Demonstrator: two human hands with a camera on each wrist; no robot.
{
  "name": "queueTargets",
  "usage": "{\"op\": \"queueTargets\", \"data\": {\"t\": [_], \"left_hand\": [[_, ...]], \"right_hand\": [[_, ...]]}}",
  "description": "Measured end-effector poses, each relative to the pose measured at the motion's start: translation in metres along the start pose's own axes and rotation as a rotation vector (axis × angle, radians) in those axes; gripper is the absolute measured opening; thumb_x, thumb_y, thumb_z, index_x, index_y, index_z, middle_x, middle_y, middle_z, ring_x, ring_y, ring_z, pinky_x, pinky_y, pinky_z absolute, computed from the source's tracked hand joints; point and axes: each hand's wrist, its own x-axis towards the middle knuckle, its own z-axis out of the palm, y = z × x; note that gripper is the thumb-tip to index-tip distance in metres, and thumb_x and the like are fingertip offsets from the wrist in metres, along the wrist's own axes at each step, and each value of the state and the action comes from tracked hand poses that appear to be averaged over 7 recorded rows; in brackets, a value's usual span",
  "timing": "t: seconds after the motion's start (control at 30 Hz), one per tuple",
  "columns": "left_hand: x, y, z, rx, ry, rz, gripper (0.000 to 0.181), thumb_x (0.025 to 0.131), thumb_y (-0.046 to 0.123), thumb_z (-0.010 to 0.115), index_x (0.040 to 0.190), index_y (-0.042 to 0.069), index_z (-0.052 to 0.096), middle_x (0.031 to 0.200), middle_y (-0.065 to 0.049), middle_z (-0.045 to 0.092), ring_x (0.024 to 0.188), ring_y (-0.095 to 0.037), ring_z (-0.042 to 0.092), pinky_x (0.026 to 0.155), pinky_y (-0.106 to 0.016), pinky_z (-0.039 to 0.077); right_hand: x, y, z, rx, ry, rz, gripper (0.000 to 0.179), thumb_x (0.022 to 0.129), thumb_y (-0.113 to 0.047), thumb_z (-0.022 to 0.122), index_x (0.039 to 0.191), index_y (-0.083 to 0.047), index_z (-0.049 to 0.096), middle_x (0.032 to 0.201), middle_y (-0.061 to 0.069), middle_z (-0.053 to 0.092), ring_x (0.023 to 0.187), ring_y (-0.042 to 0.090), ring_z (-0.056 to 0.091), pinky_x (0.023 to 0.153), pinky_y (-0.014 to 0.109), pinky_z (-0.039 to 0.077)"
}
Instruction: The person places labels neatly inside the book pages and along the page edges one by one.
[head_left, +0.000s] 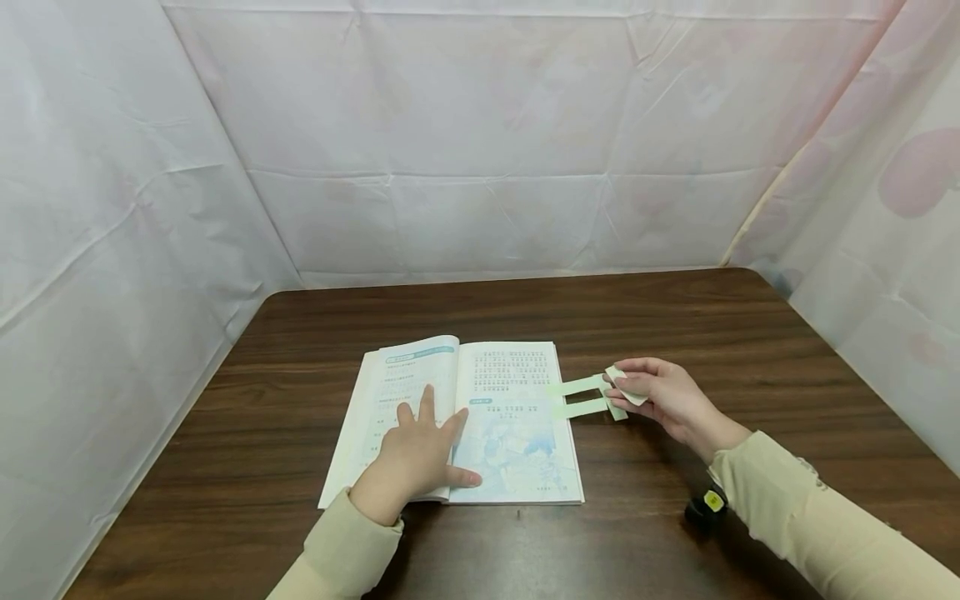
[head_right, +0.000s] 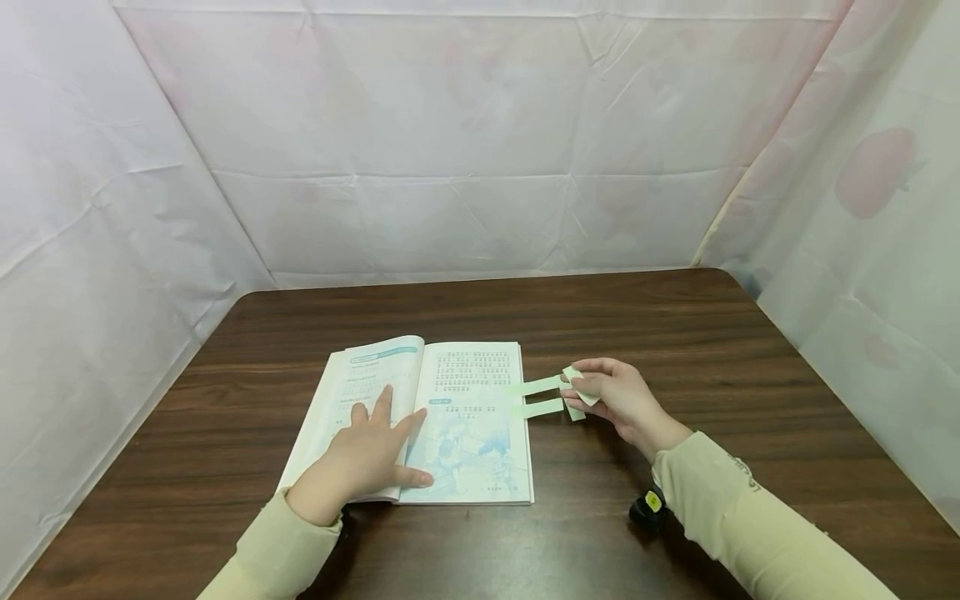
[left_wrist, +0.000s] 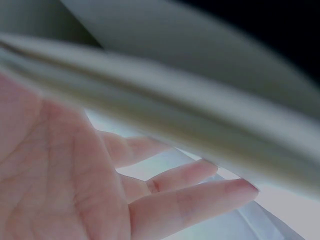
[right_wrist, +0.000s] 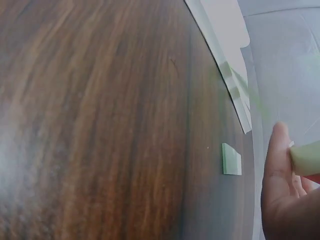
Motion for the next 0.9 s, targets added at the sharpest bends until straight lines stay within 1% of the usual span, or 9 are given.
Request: {"op": "queueTargets", "data": {"t": [0.1,0.13,0.2,0.27,0.33,0.43,0.63,0.73,0.9], "left_hand": [[0.000,0.000,0.000,-0.001,-0.001,0.000,0.094,0.067,0.066,0.079,0.146,0.024,0.050,0.159,-0.029,0.021,0.124,-0.052,0.039,0.067,-0.046,0.050],[0.000,0.000,0.000,-0.002,-0.001,0.000,0.094,0.067,0.066,0.079,0.146,0.024,0.050,0.159,-0.029,0.021,0.125,-0.053,0.039,0.067,-0.046,0.050],[0.000,0.000,0.000,-0.003,0.000,0.000,0.094,0.067,0.066,0.079,0.146,0.024,0.050,0.159,-0.030,0.021,0.125,-0.053,0.038,0.068,-0.047,0.050],[0.000,0.000,0.000,-0.005,0.001,0.000,0.094,0.067,0.066,0.079,0.146,0.024,0.050,0.159,-0.030,0.021,0.125,-0.053,0.038,0.069,-0.047,0.050],[0.000,0.000,-0.001,-0.002,0.003,0.001,0.094,0.067,0.066,0.079,0.146,0.024,0.050,0.159,-0.030,0.021,0.124,-0.052,0.039,0.068,-0.047,0.050],[0.000,0.000,-0.002,0.003,0.003,0.001,0.094,0.067,0.066,0.079,0.146,0.024,0.050,0.159,-0.030,0.021,0.123,-0.051,0.039,0.066,-0.046,0.049],[0.000,0.001,-0.002,0.006,0.000,0.004,0.094,0.068,0.067,0.078,0.146,0.024,0.050,0.159,-0.030,0.021,0.123,-0.052,0.040,0.065,-0.045,0.049],[0.000,0.000,-0.002,0.007,-0.001,0.004,0.094,0.068,0.066,0.078,0.146,0.024,0.050,0.159,-0.030,0.021,0.124,-0.052,0.039,0.065,-0.045,0.049],[0.001,0.000,-0.001,0.005,-0.003,0.002,0.094,0.068,0.066,0.079,0.147,0.024,0.050,0.159,-0.030,0.021,0.123,-0.051,0.039,0.066,-0.044,0.049]], "right_hand": [[-0.001,-0.004,0.001,0.017,0.017,-0.009,0.054,0.098,-0.003,0.058,0.141,0.014,0.030,0.096,-0.003,0.070,0.086,0.009,0.072,0.079,0.023,0.057],[-0.001,-0.005,0.000,0.026,0.018,-0.013,0.055,0.098,-0.003,0.058,0.141,0.014,0.029,0.096,-0.004,0.071,0.086,0.009,0.073,0.079,0.023,0.057],[-0.002,-0.007,0.000,0.054,0.013,-0.024,0.046,0.098,-0.003,0.057,0.136,0.014,0.037,0.095,-0.004,0.072,0.085,0.011,0.073,0.078,0.024,0.058],[-0.004,-0.009,0.000,0.071,-0.001,-0.035,0.027,0.098,-0.002,0.056,0.123,0.009,0.052,0.094,-0.003,0.073,0.084,0.012,0.073,0.078,0.025,0.058],[-0.005,-0.011,0.000,0.080,-0.014,-0.037,0.011,0.098,-0.002,0.056,0.108,0.001,0.060,0.095,-0.002,0.073,0.084,0.013,0.074,0.077,0.026,0.058],[-0.007,-0.012,0.001,0.070,-0.028,-0.023,0.009,0.098,-0.003,0.058,0.099,-0.008,0.066,0.096,-0.001,0.073,0.085,0.013,0.074,0.078,0.026,0.058],[-0.011,-0.013,0.006,-0.014,-0.052,0.032,0.009,0.096,-0.010,0.065,0.103,-0.009,0.070,0.101,0.005,0.070,0.088,0.015,0.074,0.083,0.030,0.058],[-0.011,-0.013,0.010,-0.047,-0.081,0.035,0.012,0.096,-0.010,0.065,0.106,-0.006,0.069,0.100,0.007,0.072,0.084,0.015,0.074,0.079,0.030,0.059],[-0.010,-0.014,0.015,-0.069,-0.126,0.033,0.011,0.095,-0.008,0.065,0.104,-0.007,0.071,0.095,0.006,0.073,0.080,0.015,0.074,0.074,0.029,0.059]]}}
